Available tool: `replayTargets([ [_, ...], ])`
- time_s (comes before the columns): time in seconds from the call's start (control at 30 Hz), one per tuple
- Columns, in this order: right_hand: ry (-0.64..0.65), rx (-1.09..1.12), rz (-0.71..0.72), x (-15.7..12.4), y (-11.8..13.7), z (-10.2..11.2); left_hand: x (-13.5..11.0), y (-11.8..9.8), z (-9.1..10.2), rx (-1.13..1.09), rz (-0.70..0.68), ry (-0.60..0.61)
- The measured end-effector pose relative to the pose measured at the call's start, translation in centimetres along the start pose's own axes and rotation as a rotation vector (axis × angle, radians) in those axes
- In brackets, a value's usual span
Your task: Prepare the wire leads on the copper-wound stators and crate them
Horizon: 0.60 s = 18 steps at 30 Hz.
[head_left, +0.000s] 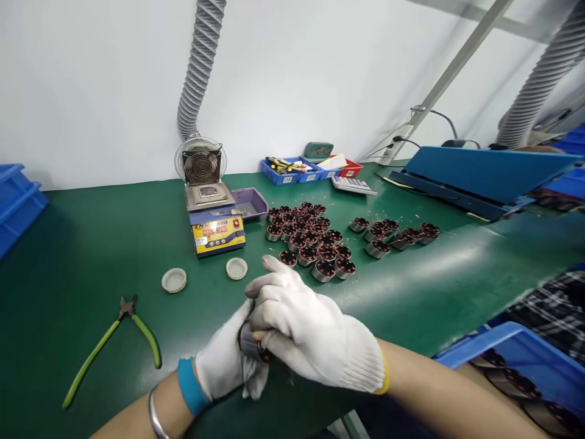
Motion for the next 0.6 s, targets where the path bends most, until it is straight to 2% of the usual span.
replayTargets([
  [0.07,-0.002,-0.084,0.000,-0.2,-0.4,0.0,-0.4,-0.5,0.0,-0.013,-0.026,0.089],
  [0.1,-0.005,-0.117,0.002,-0.2,-0.5,0.1,-0.5,-1.0,0.1,-0.083,-0.077,0.072],
  [0.2,-0.011,-0.136,0.017,0.2,-0.3,0.3,0.1,-2.6,1.3,-0.369,-0.269,-0.186],
  [0.23,-0.010,-0.124,0.021,0.3,-0.2,0.3,0.4,-2.8,1.6,-0.393,-0.284,-0.250],
  [0.27,-0.003,-0.110,0.023,0.5,0.0,0.4,0.8,-2.7,1.7,-0.362,-0.254,-0.252],
  [0.3,0.005,-0.099,0.017,0.6,0.0,0.4,1.2,-2.4,1.8,-0.290,-0.182,-0.190],
  [0.33,0.009,-0.091,0.008,0.6,0.0,0.5,1.5,-2.0,1.7,-0.199,-0.077,-0.079],
  [0.4,0.024,-0.076,-0.008,0.4,-0.3,0.7,1.6,-0.9,1.4,-0.028,0.142,0.204],
  [0.47,0.033,-0.060,-0.024,0.0,-0.7,1.0,1.1,-0.2,1.1,0.045,0.234,0.395],
  [0.5,0.033,-0.052,-0.031,-0.2,-0.9,1.2,0.9,-0.3,1.1,0.029,0.210,0.418],
  [0.53,0.034,-0.041,-0.042,-0.4,-1.1,1.4,0.6,-0.5,1.0,-0.016,0.144,0.391],
  [0.6,0.023,-0.018,-0.068,-0.7,-1.1,1.6,0.4,-1.2,1.1,-0.144,-0.032,0.234],
])
Point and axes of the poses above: each hand's wrist, its own x-axis towards the middle knuckle, its own z-axis out of the back of the hand, y = z × x, the point moved 1 cm from there along x, towards the middle knuckle, and after that the axes turned 10 degrees about -y, right-handed, at the moved point
